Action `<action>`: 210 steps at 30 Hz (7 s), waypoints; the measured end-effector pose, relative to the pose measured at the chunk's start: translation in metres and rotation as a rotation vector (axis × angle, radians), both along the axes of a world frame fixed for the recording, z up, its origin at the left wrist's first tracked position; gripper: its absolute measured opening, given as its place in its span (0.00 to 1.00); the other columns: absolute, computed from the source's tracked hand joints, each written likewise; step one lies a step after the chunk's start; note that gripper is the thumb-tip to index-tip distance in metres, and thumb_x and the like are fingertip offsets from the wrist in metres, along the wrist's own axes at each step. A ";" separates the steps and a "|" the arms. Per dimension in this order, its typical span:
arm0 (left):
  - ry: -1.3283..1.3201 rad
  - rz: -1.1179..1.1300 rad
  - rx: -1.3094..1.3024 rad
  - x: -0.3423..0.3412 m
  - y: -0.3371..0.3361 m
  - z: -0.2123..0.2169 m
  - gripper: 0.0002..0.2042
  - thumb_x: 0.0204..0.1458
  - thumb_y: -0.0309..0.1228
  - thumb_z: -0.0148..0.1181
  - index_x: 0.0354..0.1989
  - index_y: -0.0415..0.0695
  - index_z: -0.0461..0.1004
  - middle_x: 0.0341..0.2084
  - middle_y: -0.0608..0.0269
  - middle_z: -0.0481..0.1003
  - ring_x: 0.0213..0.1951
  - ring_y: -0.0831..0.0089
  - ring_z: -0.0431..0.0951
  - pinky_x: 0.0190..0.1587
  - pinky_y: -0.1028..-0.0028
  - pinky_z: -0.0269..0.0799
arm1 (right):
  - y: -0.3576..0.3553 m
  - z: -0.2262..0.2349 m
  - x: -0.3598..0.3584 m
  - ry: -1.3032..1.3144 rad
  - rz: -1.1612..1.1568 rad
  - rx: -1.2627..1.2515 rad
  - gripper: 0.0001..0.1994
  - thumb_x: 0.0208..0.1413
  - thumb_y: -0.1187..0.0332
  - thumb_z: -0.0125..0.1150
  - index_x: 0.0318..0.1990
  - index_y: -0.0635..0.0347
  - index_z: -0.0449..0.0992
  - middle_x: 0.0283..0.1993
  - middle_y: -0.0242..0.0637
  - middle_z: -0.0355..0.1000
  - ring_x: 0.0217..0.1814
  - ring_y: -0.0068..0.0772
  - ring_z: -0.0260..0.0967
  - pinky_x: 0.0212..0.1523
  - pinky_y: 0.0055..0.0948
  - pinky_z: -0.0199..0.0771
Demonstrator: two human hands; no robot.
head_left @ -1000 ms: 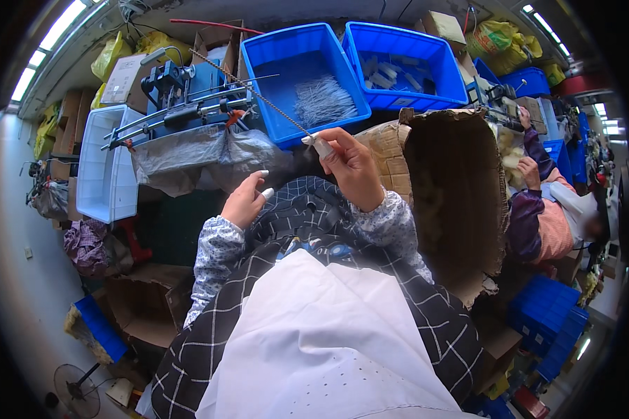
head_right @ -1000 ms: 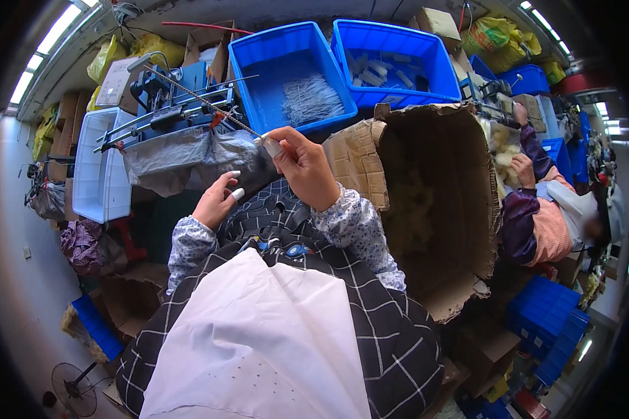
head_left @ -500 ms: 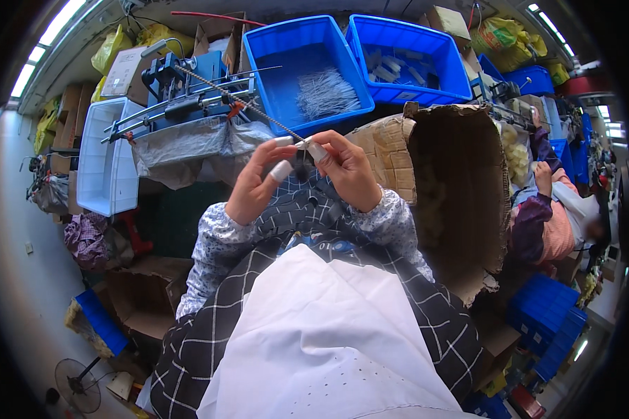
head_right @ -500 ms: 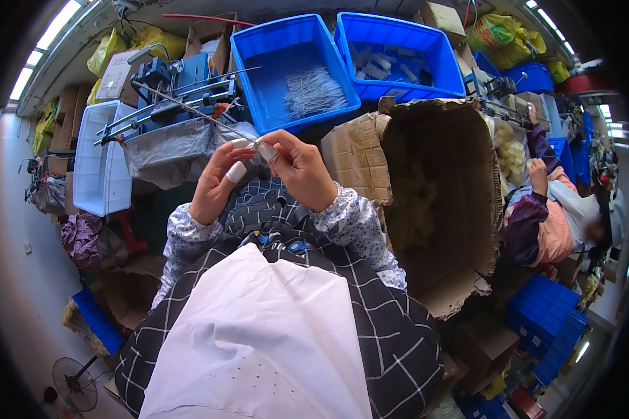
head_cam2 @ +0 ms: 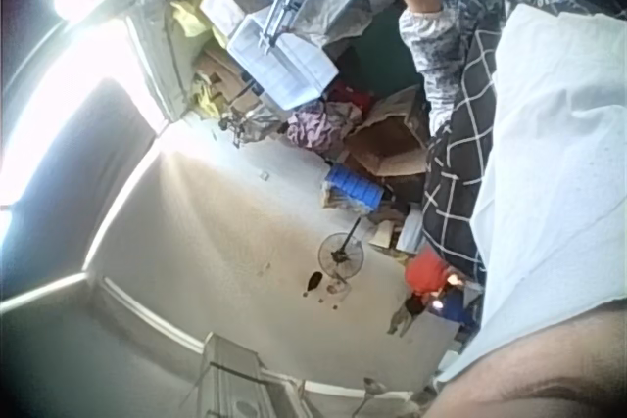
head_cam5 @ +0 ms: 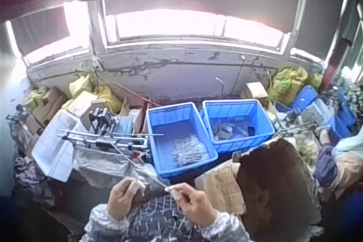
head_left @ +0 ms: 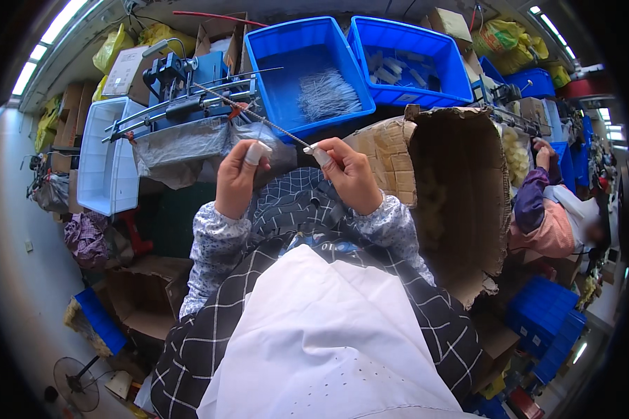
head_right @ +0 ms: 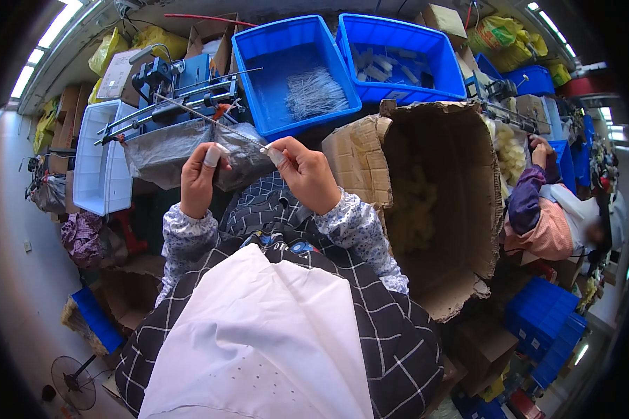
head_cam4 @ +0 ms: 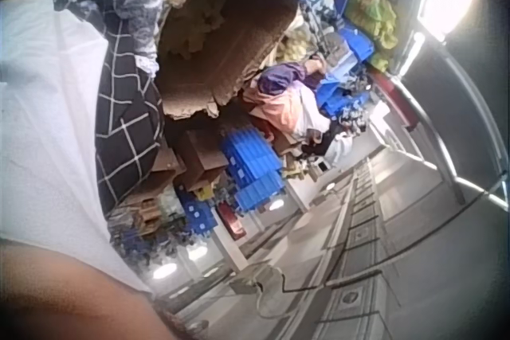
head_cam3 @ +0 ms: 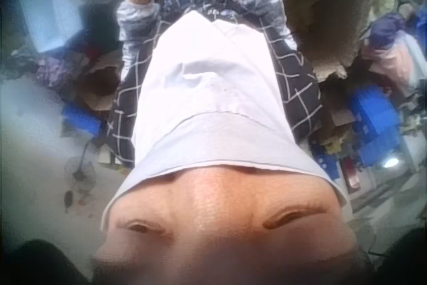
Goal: Attaching plastic tips to industrial wire brushes and organizing them in crates.
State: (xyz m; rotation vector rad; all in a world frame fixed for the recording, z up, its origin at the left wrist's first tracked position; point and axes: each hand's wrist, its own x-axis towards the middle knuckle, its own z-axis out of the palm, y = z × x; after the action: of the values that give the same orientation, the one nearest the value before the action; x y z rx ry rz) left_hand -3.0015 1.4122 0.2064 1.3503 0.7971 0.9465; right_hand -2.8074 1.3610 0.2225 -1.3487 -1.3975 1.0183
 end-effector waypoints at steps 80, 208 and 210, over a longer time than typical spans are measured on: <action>0.950 -0.477 -0.065 -0.011 -0.007 -0.060 0.16 0.47 0.30 0.48 0.45 0.39 0.61 0.40 0.48 0.67 0.43 0.56 0.67 0.46 0.68 0.62 | 0.022 0.005 0.009 0.328 -0.010 -0.006 0.06 0.52 0.75 0.47 0.37 0.60 0.66 0.19 0.27 0.60 0.20 0.12 0.53 0.19 0.12 0.53; 0.009 0.229 0.288 -0.087 0.040 0.030 0.07 0.52 0.31 0.46 0.34 0.41 0.67 0.24 0.67 0.66 0.24 0.82 0.64 0.26 0.84 0.59 | 0.021 0.022 0.048 -0.170 0.118 0.034 0.07 0.48 0.73 0.54 0.35 0.65 0.71 0.24 0.35 0.69 0.23 0.19 0.63 0.26 0.18 0.65; -0.017 0.180 0.184 -0.091 0.041 0.029 0.07 0.52 0.31 0.45 0.34 0.41 0.67 0.23 0.67 0.66 0.24 0.83 0.63 0.26 0.84 0.59 | 0.019 0.021 0.047 -0.179 0.118 0.037 0.07 0.47 0.74 0.54 0.35 0.65 0.71 0.25 0.36 0.69 0.24 0.20 0.64 0.27 0.18 0.65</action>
State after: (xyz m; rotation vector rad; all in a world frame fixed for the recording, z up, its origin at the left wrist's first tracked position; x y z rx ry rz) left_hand -3.0929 1.4533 0.2359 1.4435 0.8449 1.1956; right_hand -2.7603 1.3799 0.2438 -1.3706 -1.6380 0.9608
